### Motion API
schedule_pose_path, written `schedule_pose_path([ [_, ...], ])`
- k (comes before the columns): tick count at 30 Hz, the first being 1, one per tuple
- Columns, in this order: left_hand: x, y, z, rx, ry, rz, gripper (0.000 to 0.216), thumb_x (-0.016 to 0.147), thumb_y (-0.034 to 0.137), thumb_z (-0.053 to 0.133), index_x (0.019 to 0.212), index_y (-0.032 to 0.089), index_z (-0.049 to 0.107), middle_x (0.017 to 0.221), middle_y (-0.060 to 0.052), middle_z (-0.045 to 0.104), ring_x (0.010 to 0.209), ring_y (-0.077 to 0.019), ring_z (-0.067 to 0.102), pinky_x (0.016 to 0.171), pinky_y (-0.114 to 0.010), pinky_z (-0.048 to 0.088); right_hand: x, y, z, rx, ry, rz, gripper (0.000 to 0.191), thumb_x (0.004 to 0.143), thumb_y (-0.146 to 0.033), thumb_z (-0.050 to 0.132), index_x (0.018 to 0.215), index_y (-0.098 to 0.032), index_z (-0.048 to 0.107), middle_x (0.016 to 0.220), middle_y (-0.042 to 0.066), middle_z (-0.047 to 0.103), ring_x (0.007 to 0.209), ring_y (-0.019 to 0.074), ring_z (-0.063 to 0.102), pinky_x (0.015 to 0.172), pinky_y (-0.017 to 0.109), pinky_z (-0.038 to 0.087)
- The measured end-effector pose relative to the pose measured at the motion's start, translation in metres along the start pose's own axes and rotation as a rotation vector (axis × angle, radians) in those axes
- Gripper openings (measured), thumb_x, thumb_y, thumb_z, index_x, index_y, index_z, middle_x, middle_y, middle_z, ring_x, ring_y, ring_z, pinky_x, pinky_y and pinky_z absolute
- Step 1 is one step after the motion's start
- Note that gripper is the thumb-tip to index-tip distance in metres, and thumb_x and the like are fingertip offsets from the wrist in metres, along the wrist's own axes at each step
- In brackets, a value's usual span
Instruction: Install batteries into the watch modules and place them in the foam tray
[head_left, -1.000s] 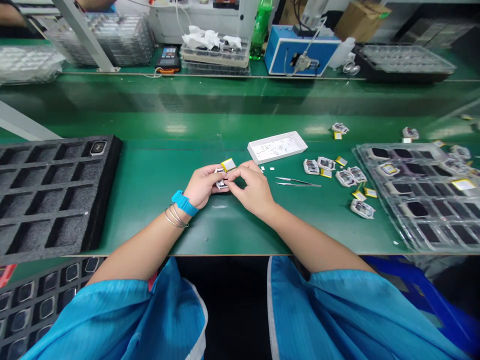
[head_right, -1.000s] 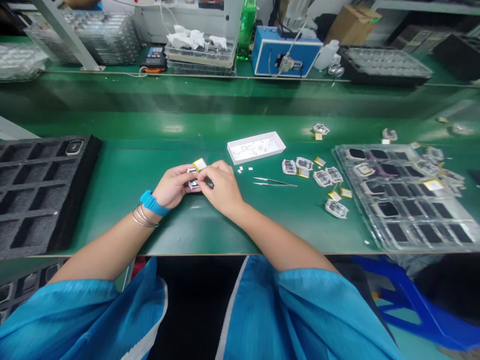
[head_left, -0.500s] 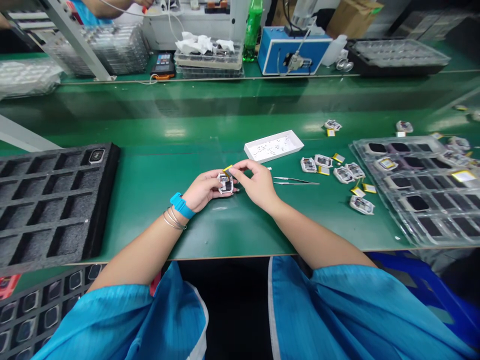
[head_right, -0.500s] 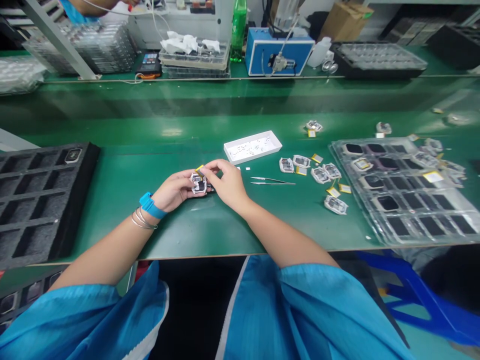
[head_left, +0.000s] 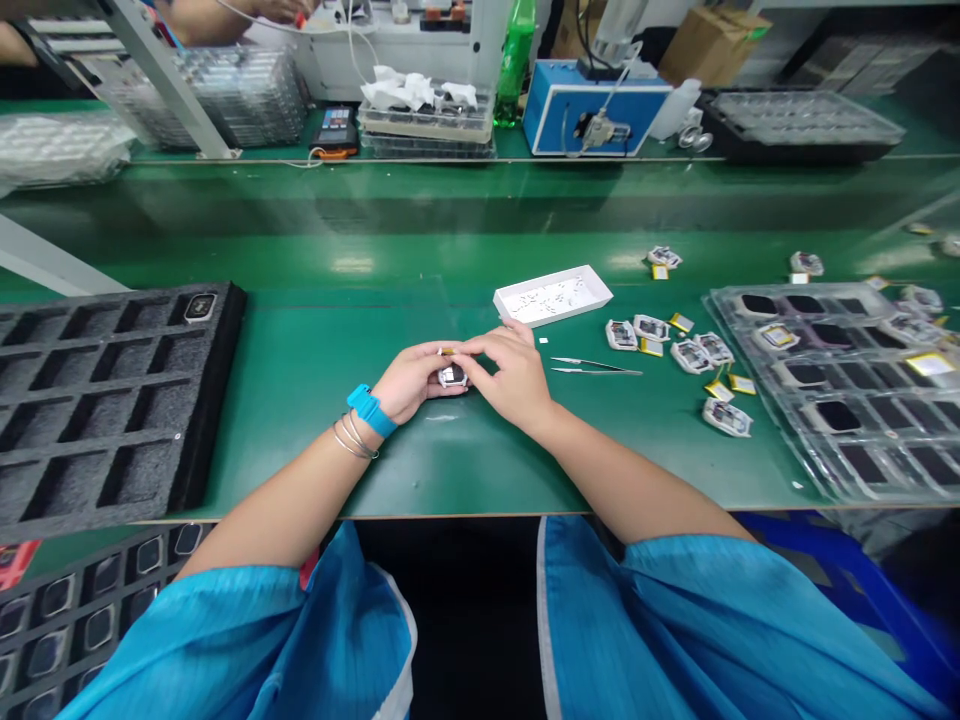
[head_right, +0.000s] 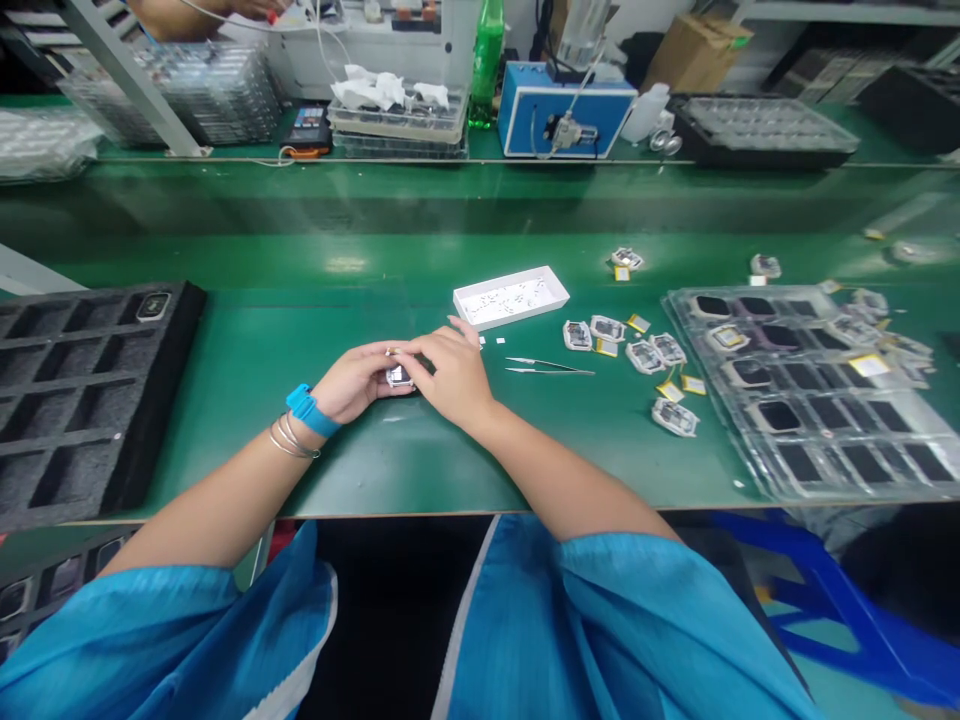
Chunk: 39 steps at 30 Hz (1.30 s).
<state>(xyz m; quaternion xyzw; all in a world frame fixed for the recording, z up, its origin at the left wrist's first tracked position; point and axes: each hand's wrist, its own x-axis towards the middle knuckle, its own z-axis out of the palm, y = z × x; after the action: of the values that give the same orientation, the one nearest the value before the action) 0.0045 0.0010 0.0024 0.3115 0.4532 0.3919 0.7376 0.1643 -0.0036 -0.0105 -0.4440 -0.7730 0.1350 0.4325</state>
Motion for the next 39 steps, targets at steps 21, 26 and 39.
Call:
schedule_pose_path([
  [21, -0.002, 0.002, -0.010, 0.044, -0.155, 0.115, 0.045, 0.065, 0.020, 0.087, 0.107, 0.015, 0.071, 0.103, -0.010, 0.075, 0.086, -0.0175, 0.071, 0.077, -0.028, 0.059, 0.001, 0.018, 0.003, 0.640, -0.347, 0.304, 0.058, 0.081, -0.028, 0.067, 0.136, -0.025, 0.048, 0.129, 0.009, 0.061, 0.110, 0.0192, 0.065, 0.094, 0.038, 0.057],
  [26, -0.003, -0.001, -0.008, 0.147, -0.219, 0.141, 0.043, 0.061, 0.033, 0.090, 0.095, 0.013, 0.074, 0.093, -0.011, 0.076, 0.083, -0.0192, 0.072, 0.076, -0.027, 0.057, -0.002, 0.016, 0.005, 0.777, -0.436, 0.296, 0.058, 0.077, -0.026, 0.070, 0.132, -0.022, 0.052, 0.124, 0.008, 0.066, 0.108, 0.0204, 0.068, 0.093, 0.038, 0.058],
  [39, 0.025, 0.022, -0.036, 0.070, 0.163, 0.367, 0.036, 0.068, 0.026, 0.083, 0.100, 0.017, 0.068, 0.093, -0.007, 0.075, 0.081, -0.0159, 0.071, 0.077, -0.027, 0.057, 0.002, 0.011, 0.016, -0.101, -0.454, -0.033, 0.090, 0.078, -0.050, 0.075, 0.151, -0.016, 0.037, 0.158, 0.019, 0.034, 0.149, 0.0356, 0.029, 0.119, 0.058, 0.029],
])
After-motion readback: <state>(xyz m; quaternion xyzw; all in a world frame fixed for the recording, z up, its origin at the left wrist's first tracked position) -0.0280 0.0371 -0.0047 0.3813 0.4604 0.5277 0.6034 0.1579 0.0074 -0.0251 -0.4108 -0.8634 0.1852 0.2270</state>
